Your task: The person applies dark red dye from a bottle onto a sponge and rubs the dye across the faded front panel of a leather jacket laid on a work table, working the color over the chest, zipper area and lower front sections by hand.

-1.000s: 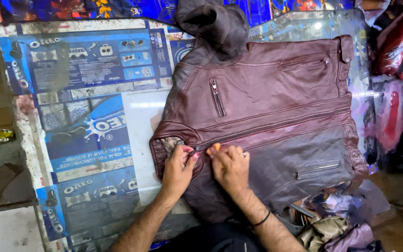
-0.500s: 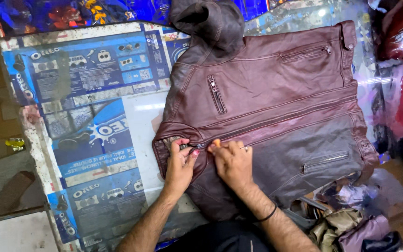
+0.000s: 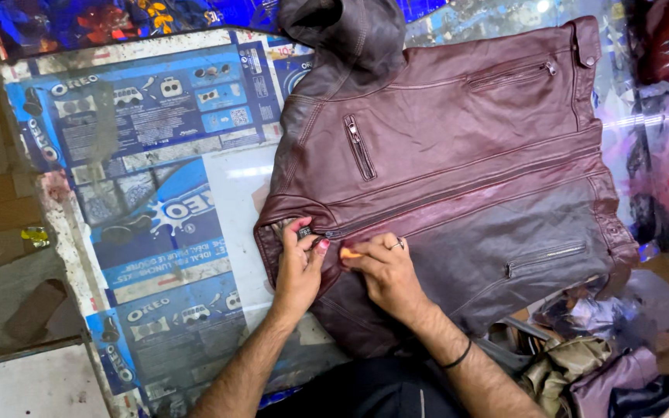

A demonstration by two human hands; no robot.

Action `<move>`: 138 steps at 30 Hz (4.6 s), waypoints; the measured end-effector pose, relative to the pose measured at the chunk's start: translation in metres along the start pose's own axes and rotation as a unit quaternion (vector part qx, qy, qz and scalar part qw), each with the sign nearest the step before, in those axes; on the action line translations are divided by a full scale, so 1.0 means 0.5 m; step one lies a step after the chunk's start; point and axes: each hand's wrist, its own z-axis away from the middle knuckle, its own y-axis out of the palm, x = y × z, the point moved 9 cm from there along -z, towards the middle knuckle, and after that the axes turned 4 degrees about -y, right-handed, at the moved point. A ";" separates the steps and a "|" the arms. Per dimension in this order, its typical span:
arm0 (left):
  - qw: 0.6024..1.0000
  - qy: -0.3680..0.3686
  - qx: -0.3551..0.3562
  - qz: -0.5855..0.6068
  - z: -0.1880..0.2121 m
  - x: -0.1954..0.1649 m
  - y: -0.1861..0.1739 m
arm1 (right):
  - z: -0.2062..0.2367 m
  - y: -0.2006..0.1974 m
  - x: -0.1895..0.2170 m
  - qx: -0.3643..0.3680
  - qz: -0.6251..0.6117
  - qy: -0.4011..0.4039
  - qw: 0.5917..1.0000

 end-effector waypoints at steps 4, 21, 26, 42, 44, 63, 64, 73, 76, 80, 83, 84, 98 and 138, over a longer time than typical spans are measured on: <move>1.000 0.022 0.002 -0.018 0.001 -0.003 0.001 | 0.007 0.008 0.005 0.008 0.063 0.010 0.998; 0.999 -0.032 0.006 0.014 0.004 0.013 0.000 | 0.032 -0.007 0.047 -0.032 0.136 0.006 0.990; 1.000 -0.011 0.006 0.025 0.006 0.014 0.001 | 0.035 -0.022 0.015 -0.086 0.171 0.084 0.978; 0.998 -0.047 0.010 0.048 -0.003 0.036 -0.008 | -0.012 -0.011 0.017 -0.082 0.130 0.054 0.987; 0.997 -0.049 0.018 0.050 -0.003 0.034 -0.008 | -0.015 -0.006 0.022 -0.067 0.120 0.039 0.990; 0.998 -0.032 0.012 0.048 -0.001 0.021 -0.007 | 0.041 -0.038 0.019 -0.097 0.151 0.084 0.980; 0.999 -0.023 0.012 0.041 0.000 0.017 -0.007 | 0.041 -0.045 0.012 -0.119 0.159 0.104 0.975; 0.995 -0.089 0.000 0.050 0.010 0.033 -0.037 | 0.017 -0.029 0.020 -0.109 0.099 0.056 0.987; 0.997 -0.082 0.007 -0.004 0.009 0.031 -0.035 | 0.024 -0.014 0.020 -0.051 0.123 0.036 0.990; 0.998 -0.044 0.050 -0.006 0.013 0.011 -0.020 | 0.055 -0.063 -0.024 -0.134 0.154 0.144 0.968; 0.996 -0.053 0.064 0.010 0.014 0.004 -0.014 | 0.057 -0.072 -0.027 -0.135 0.120 0.117 0.976; 0.996 -0.060 0.064 0.008 0.014 0.004 -0.013 | 0.054 -0.068 -0.025 -0.118 0.117 0.099 0.981; 0.980 -0.087 0.090 -0.151 0.031 -0.029 0.007 | 0.035 -0.058 -0.011 -0.082 0.162 0.092 0.979; 0.981 0.102 -0.059 -0.157 0.056 -0.001 -0.009 | 0.117 -0.234 -0.204 -0.125 0.321 0.193 0.919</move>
